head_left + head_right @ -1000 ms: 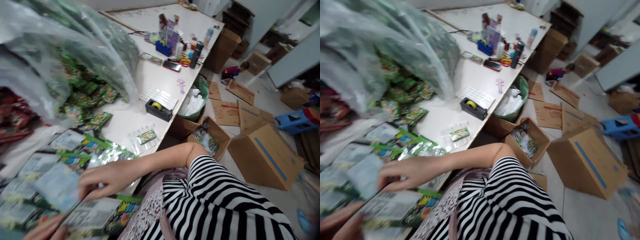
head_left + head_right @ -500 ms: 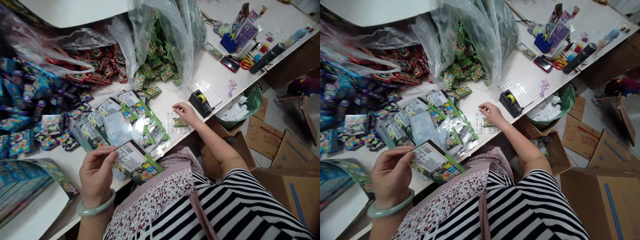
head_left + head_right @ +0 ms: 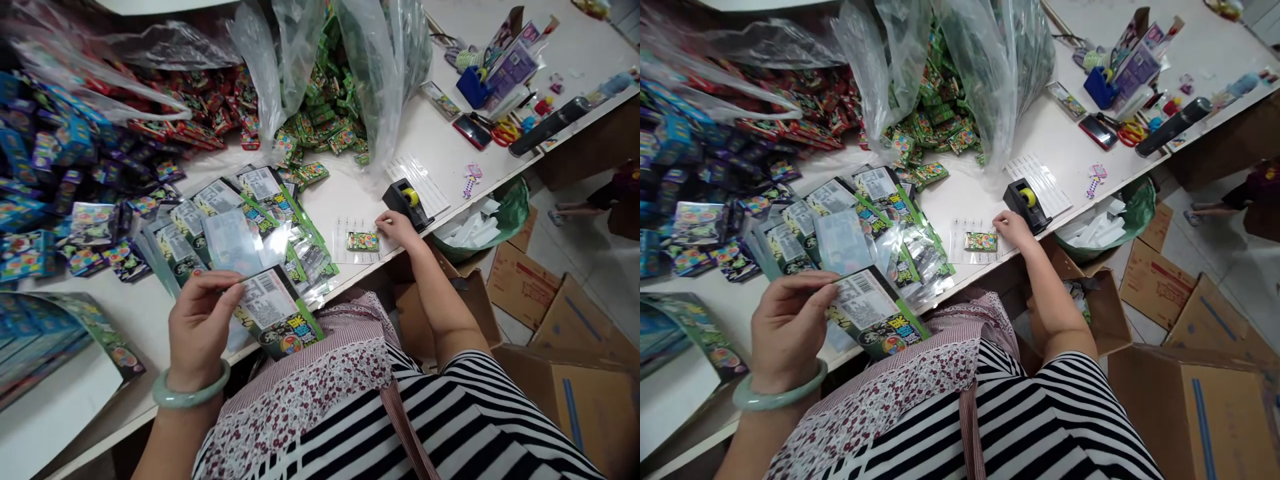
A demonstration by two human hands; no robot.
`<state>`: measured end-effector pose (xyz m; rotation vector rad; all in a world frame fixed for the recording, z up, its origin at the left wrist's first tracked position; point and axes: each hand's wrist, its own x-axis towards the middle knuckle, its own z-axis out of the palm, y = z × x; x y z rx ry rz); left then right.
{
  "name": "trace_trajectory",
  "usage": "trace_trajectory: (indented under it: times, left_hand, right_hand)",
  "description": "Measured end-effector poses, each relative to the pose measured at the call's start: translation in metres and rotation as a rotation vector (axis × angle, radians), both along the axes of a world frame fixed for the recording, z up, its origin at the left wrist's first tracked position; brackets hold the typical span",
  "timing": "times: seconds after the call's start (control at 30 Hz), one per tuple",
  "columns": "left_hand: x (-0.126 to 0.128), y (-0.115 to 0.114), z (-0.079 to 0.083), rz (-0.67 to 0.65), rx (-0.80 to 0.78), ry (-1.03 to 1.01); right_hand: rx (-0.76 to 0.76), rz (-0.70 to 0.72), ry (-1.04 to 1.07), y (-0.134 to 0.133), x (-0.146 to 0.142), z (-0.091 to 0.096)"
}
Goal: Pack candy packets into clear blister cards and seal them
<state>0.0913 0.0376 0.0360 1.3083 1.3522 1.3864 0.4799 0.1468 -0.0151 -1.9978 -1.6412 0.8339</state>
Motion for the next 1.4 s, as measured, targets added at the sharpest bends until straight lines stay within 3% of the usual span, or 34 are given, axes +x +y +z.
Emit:
trace_trajectory:
  times: [0.07,0.13,0.23,0.33,0.4,0.57,1.1,1.17,1.23,1.33,1.4]
  left_hand:
    - [0.003,0.001,-0.001,-0.013,0.017,-0.001]
    - [0.008,0.003,0.001,-0.026,0.053,0.025]
    - [0.017,0.006,0.006,-0.074,0.106,0.076]
    - [0.021,0.006,0.011,-0.105,0.152,0.097]
    - [0.021,0.005,0.014,-0.109,0.184,0.106]
    - [0.015,0.0,0.014,-0.117,0.198,0.113]
    - [0.015,0.002,-0.002,-0.017,0.202,0.117]
    - [0.015,0.001,-0.003,0.019,0.201,0.134]
    - [0.014,0.0,-0.002,0.025,0.221,0.145]
    - [0.011,0.0,0.004,-0.067,0.217,0.189]
    - [0.006,0.0,0.008,-0.156,0.163,0.216]
  right_hand:
    - [0.004,-0.009,0.058,-0.005,-0.002,0.018]
    - [0.045,0.076,0.195,-0.011,-0.02,0.045]
    - [0.145,0.456,0.536,-0.022,-0.073,0.091]
    - [0.179,0.778,0.588,-0.027,-0.135,0.124]
    - [0.164,0.897,0.535,-0.025,-0.167,0.132]
    - [-0.001,0.958,0.34,-0.015,-0.203,0.129]
    - [-0.066,0.84,0.293,-0.019,-0.216,0.122]
    - [-0.161,0.799,0.357,-0.016,-0.218,0.118]
    - [-0.351,0.742,0.493,-0.014,-0.22,0.112]
    - [-0.708,0.652,0.728,-0.01,-0.225,0.1]
    - [-0.853,0.664,0.8,-0.003,-0.224,0.09]
